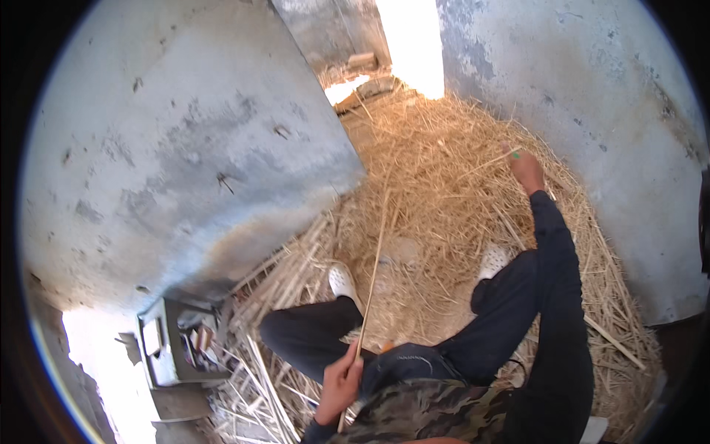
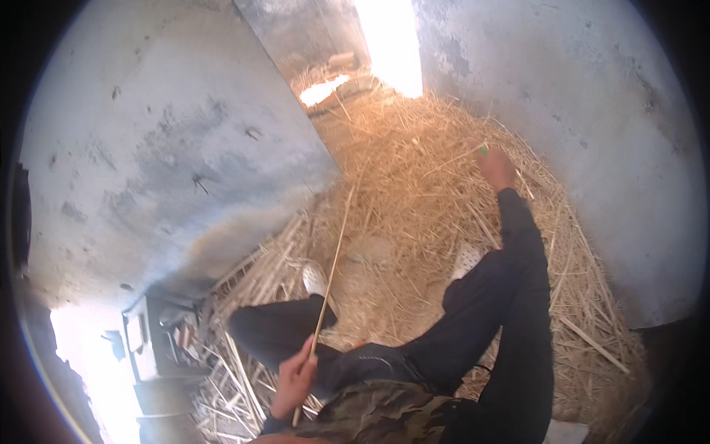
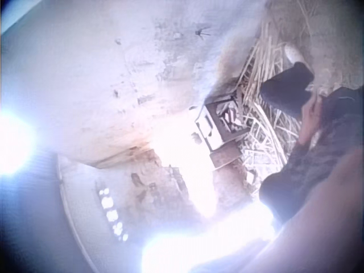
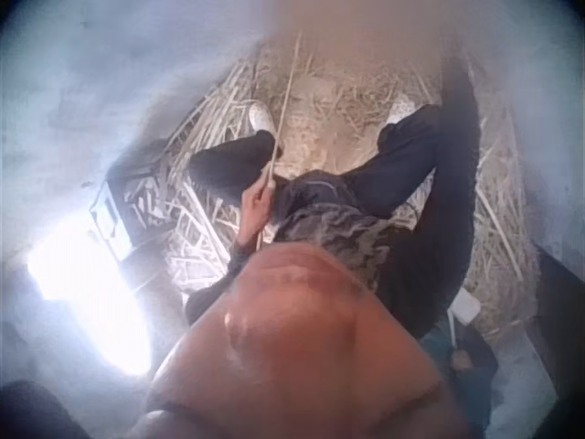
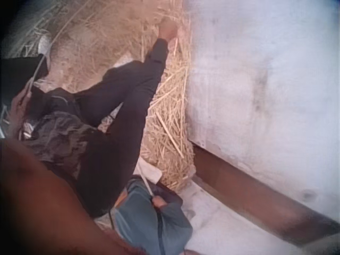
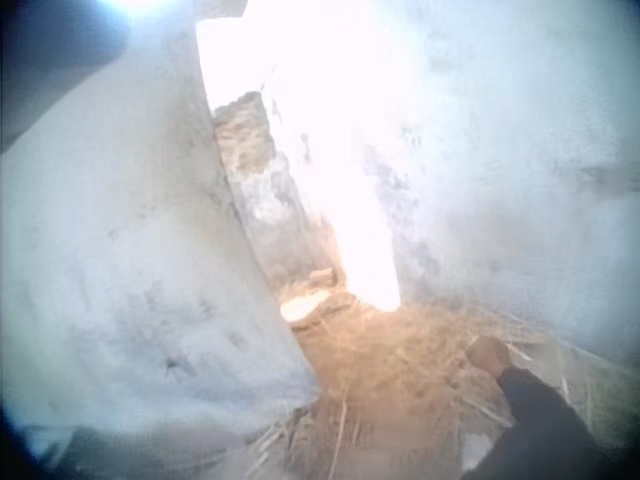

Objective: The person sits on a straw-covered floor and uses a green utility knife to shave a long, thin wooden stick. They hold the stick with their left hand and repeatedly scrape the blade along its length to remove the outer layer, rotating the stick as they work.

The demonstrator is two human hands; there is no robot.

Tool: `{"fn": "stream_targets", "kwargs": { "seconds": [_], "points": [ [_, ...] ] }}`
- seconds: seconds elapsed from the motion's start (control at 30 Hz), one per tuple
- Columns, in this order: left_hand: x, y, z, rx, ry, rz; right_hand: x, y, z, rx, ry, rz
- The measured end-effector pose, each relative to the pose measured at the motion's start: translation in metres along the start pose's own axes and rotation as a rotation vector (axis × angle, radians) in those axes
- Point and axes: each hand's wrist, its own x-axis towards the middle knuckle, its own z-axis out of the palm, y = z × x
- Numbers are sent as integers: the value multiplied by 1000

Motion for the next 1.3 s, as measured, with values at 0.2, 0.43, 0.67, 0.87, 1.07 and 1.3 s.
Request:
{"fn": "stream_targets", "kwargs": {
  "seconds": [0.2,0.43,0.67,0.87,1.07,1.3],
  "points": [
    [65,39,43,-236,-261,212,-55,-94,-13,95,-104,-275],
    [103,41,39,-758,-250,136,-142,-144,-36,367,-124,-695],
    [97,47,41,-728,-238,105,-163,-163,-17,275,-166,-793],
    [93,47,35,-626,-199,146,-194,-182,-26,394,-161,-936],
    [84,55,42,-422,-173,176,-133,-172,-24,201,-186,-667],
    [83,54,40,-329,-126,217,-148,-168,-11,185,-250,-745]
  ]
}}
